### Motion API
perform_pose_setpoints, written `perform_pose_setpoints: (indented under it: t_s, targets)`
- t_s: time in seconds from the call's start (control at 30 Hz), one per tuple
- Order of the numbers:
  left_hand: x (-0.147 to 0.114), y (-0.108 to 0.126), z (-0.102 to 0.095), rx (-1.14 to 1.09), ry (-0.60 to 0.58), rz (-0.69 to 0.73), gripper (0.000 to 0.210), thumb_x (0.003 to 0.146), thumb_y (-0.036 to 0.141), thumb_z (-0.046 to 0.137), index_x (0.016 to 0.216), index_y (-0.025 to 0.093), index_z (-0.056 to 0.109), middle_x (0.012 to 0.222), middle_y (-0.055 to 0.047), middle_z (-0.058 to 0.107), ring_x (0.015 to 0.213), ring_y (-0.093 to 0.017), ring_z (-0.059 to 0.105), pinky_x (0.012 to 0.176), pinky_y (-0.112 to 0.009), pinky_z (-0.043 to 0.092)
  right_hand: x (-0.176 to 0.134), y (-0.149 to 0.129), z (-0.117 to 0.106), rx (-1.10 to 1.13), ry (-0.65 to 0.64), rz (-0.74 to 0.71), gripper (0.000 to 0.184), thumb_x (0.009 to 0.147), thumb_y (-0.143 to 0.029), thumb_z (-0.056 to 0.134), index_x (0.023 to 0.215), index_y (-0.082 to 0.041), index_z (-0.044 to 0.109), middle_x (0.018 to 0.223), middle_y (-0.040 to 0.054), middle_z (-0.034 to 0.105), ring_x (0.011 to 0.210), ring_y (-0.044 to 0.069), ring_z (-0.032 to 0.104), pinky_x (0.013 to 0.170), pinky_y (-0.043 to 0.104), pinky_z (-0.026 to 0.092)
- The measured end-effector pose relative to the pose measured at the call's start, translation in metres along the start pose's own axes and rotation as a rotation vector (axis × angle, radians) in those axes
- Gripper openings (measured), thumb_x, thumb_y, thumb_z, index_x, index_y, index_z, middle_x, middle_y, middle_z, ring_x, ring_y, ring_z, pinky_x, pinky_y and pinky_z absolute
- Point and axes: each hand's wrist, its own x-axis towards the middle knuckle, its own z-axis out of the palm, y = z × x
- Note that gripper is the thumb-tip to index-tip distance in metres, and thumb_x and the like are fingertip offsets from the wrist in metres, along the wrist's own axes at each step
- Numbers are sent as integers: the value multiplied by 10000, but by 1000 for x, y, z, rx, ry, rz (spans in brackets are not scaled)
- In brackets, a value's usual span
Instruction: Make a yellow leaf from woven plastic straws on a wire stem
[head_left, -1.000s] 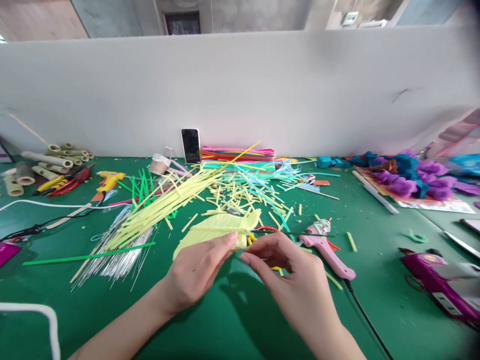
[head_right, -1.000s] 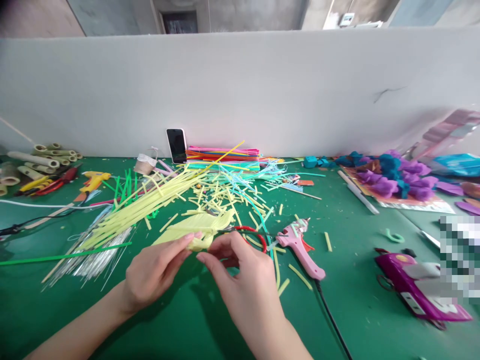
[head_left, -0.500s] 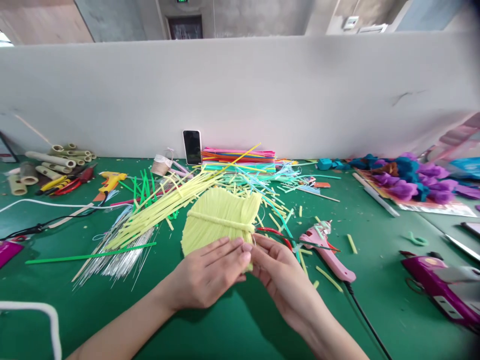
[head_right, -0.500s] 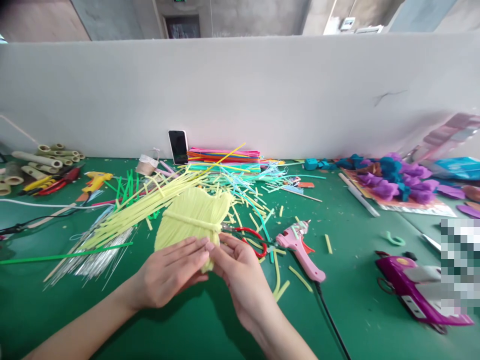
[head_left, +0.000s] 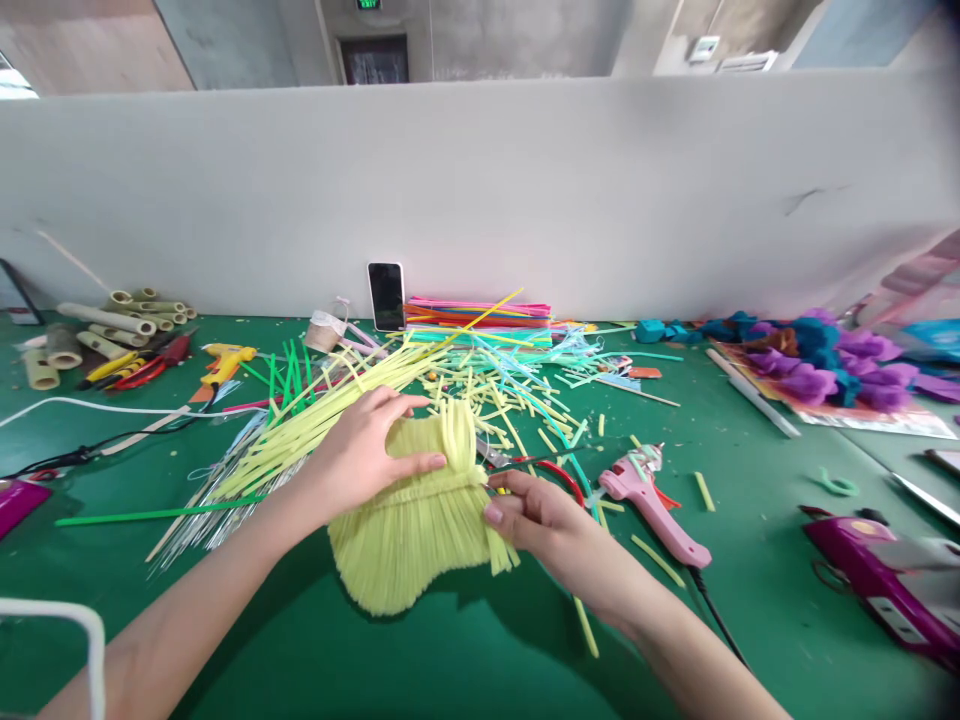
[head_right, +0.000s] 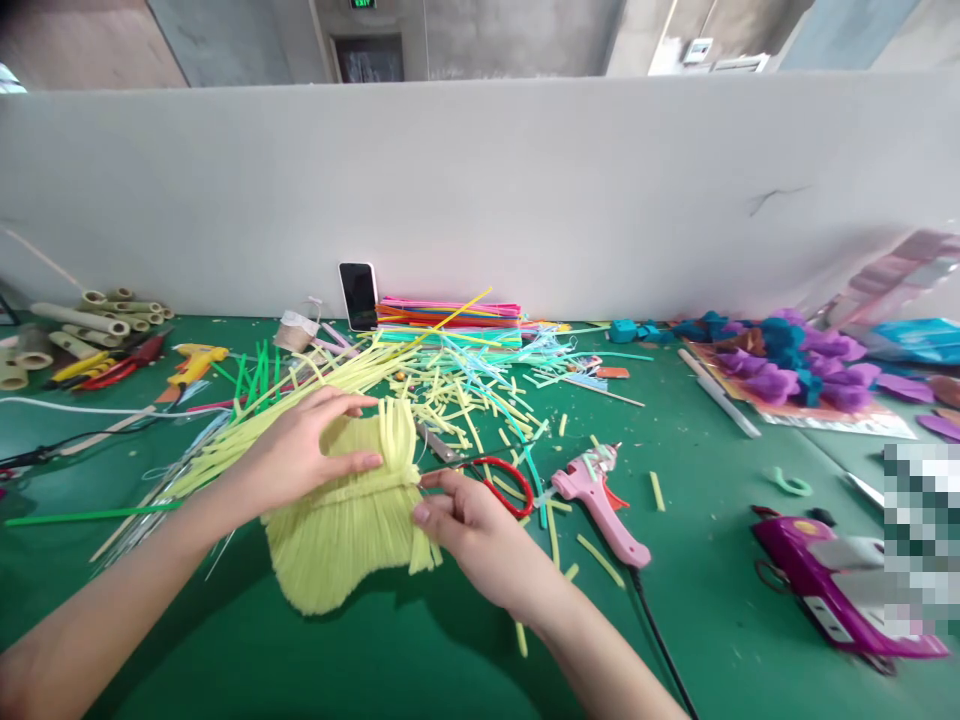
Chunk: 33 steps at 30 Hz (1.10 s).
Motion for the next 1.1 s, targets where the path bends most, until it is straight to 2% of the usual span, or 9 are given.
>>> perform_pose_setpoints:
  t_s: [0.1,0.2,0.3,0.43,0.67,0.77,0.83,0.93,1.1]
  targets:
    - [-6,0,2,-28,-28,-34,657,760,709,586,1219,239,574,1218,-86,623,1115,-288,584,926,-399,451,7,9,1,-14,-52,49,504,806,-544,685,1114,-164,562,713,-59,503,631,85,361,587,221,296]
    - [-10,2,8,-30,-135,-115,546,746,725,582,955,221,607,871,-17,678,771,-222,632,653,-300,439,13,15,7,-55,-72,114,507,769,-547,715,1071,-162,582,693,-60,504,620,86,379,576,223,301]
    - [-11,0,15,-12,-215,-144,514,731,727,593,742,218,522,623,45,560,550,-156,514,511,-263,305,18,18,12,-174,-123,142,467,640,-492,826,895,-146,644,693,-39,548,626,98,431,567,228,323]
    - [-13,-5,24,-34,-217,-96,490,770,679,591,696,212,463,590,55,502,537,-127,449,509,-249,267,20,14,10,-278,-166,180,387,570,-452,862,675,-140,658,608,-39,544,563,93,428,520,227,306]
    - [-20,-4,27,18,-139,-15,512,757,691,606,660,206,475,588,36,523,532,-130,477,510,-255,284,15,15,-2,-68,-222,210,355,566,-408,875,769,-161,721,691,-17,634,627,123,532,616,248,389]
    - [-21,-2,29,118,-76,21,464,804,663,579,784,199,584,706,-13,621,634,-188,586,564,-287,403,16,22,-3,-32,-132,174,342,595,-412,865,785,-170,715,684,-26,621,633,119,526,617,248,384]
    - [-24,-1,34,179,65,80,454,867,594,549,1037,179,620,987,-91,680,893,-261,645,763,-372,498,18,26,0,-16,-55,148,354,631,-443,841,803,-163,708,708,-15,628,651,126,537,631,258,393]
    - [-39,-1,47,184,197,188,521,958,457,471,1397,181,419,1458,-160,460,1334,-312,444,1087,-504,367,20,28,9,-2,75,148,392,625,-448,843,845,-164,687,730,-11,631,675,138,552,647,268,406]
    - [-73,-5,69,144,-119,273,692,979,494,385,1543,179,136,1601,-155,229,1475,-297,203,1165,-546,244,20,20,17,-79,63,164,327,621,-382,852,749,-164,644,679,-35,589,652,132,528,619,262,391]
